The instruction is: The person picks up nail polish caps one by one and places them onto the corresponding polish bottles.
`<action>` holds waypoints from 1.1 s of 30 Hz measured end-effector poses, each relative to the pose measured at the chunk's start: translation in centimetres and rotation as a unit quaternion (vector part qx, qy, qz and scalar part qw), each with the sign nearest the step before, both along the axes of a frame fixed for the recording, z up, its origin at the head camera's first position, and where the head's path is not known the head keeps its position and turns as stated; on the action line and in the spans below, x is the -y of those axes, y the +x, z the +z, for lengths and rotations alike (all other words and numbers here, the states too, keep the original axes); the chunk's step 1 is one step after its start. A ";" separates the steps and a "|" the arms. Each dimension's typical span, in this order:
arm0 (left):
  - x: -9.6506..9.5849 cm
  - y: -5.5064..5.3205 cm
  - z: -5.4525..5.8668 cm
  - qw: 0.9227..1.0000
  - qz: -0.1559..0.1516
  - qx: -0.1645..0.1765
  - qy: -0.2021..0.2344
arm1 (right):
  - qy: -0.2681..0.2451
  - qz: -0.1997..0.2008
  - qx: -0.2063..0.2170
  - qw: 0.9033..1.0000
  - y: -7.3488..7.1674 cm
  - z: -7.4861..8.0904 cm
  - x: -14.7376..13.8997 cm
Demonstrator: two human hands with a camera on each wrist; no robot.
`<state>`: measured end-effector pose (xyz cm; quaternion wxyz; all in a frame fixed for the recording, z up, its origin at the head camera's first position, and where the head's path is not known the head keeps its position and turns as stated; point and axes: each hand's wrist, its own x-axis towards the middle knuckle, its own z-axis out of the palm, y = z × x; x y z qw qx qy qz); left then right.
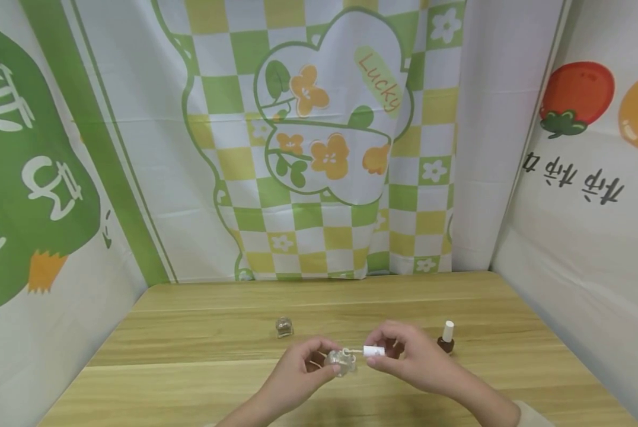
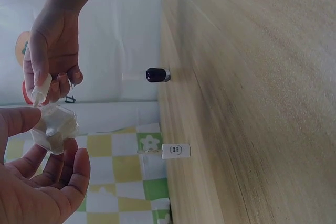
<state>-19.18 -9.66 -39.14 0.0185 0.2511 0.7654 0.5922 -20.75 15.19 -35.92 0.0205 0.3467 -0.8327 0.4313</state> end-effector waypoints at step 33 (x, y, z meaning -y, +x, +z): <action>-0.3 0.2 -0.1 1.000 -0.002 0.025 -0.012 | 0.006 0.010 -0.018 1.000 0.1 0.6 0.4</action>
